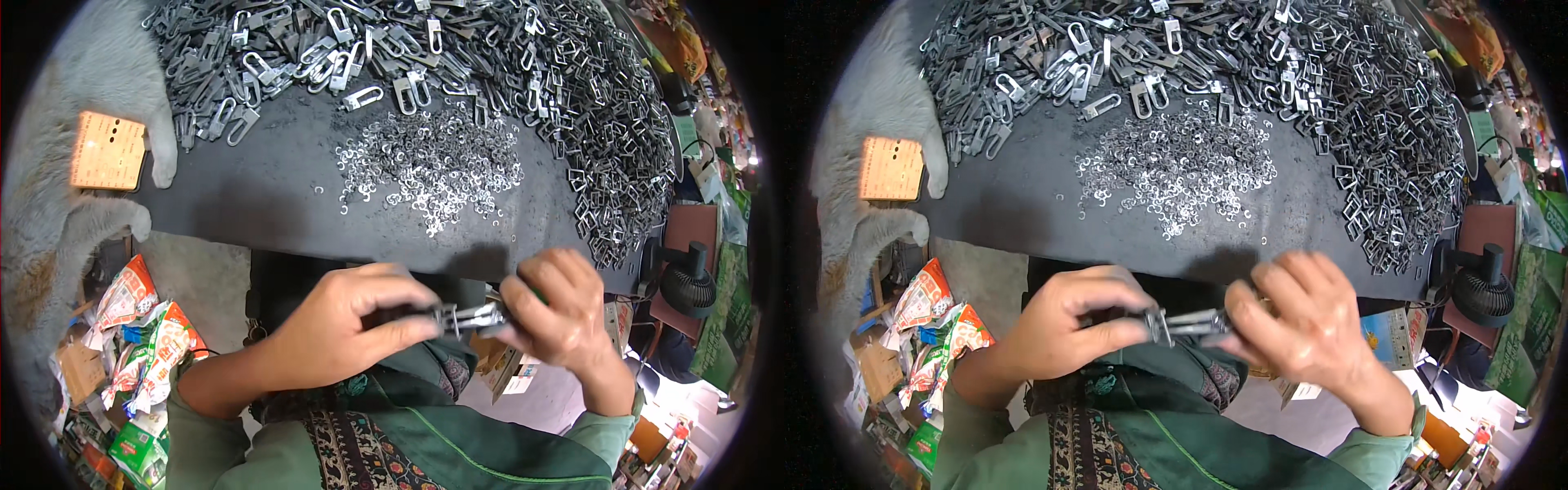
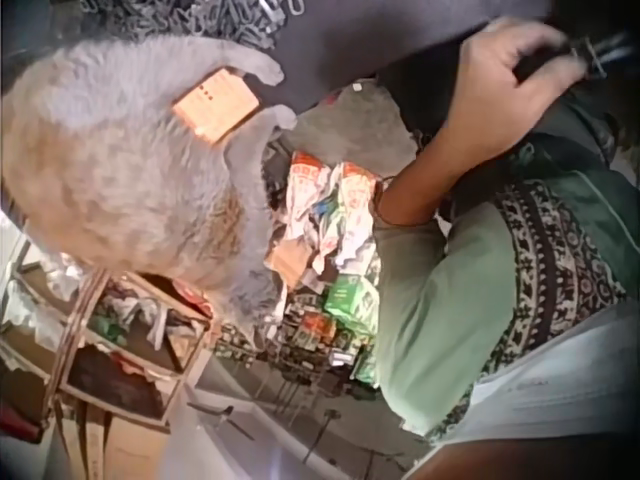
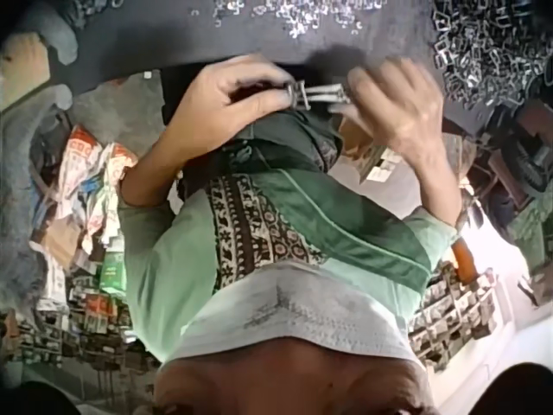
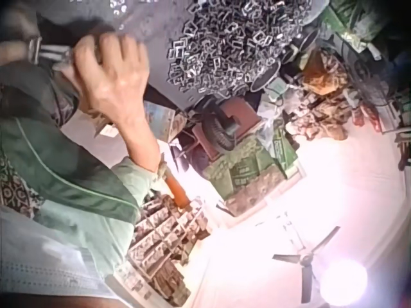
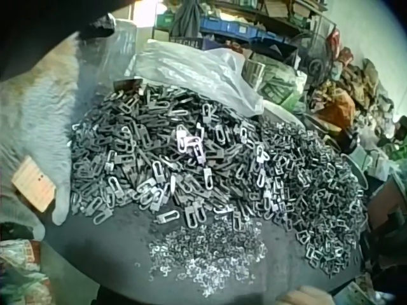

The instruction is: The person assembles metal hardware components by picking up individual pieces and fastening small metal rings onto them using pliers.

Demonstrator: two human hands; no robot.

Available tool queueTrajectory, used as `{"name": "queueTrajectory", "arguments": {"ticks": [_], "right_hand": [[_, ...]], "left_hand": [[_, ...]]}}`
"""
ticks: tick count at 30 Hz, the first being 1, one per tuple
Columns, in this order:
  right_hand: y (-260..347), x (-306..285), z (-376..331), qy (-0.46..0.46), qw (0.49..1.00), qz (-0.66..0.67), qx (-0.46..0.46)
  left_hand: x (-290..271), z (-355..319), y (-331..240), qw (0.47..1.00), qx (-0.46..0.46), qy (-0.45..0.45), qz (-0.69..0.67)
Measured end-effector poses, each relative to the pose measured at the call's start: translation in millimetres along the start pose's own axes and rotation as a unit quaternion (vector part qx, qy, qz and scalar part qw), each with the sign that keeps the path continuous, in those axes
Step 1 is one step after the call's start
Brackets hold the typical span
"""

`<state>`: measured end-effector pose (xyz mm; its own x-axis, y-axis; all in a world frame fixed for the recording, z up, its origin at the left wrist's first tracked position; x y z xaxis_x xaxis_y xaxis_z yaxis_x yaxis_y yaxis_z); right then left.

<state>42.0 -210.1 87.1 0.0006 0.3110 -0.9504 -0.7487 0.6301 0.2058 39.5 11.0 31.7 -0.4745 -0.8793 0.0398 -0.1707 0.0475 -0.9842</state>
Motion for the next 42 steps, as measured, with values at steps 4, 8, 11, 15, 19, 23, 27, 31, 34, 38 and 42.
{"name": "queueTrajectory", "arguments": {"ticks": [4,8,11,15,19,23,27,31,34,38,42], "right_hand": [[16,13,-30,0.01,0.997,0.048,0.06],[34,32,-25,0.024,0.993,0.016,0.117],[32,37,-31,-0.011,0.988,0.021,0.154],[-13,19,-51,-0.078,0.97,-0.02,0.228],[-79,6,-53,-0.19,0.914,-0.143,0.328],[-105,22,-23,-0.207,0.891,-0.218,0.341],[-120,36,-8,-0.16,0.882,-0.291,0.335],[-122,33,-22,-0.149,0.879,-0.291,0.347],[-94,20,-19,-0.134,0.918,-0.151,0.341],[-22,29,-20,-0.051,0.84,0.394,0.37],[3,36,-29,-0.012,0.803,0.432,0.41]], "left_hand": [[-36,41,-39,0.856,0.183,-0.151,0.459],[-84,133,-47,0.652,0.428,-0.097,0.618],[-96,159,-36,0.626,0.443,-0.005,0.642],[-104,167,-28,0.656,0.443,-0.002,0.611],[-109,161,-29,0.756,0.443,-0.117,0.467],[-125,144,-34,0.943,0.241,-0.221,-0.064],[-127,95,-18,0.941,0.047,-0.095,-0.323],[-53,36,1,0.909,-0.125,-0.27,-0.291],[-14,1,13,0.947,-0.189,-0.052,-0.256],[32,-5,28,0.955,-0.19,-0.026,-0.226],[42,0,22,0.97,-0.176,0.008,-0.166]]}}
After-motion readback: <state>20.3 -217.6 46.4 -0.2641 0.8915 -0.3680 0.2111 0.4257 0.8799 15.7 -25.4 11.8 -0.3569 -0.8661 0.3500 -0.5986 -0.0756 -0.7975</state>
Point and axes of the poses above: each hand's wrist, its own z-axis towards the middle knuckle, its own x-axis out of the palm, y = z × x, the point moved 3 cm from there along z, towards the middle knuckle, and after that the axes turned 7 degrees about -y, right-handed, at the moved point
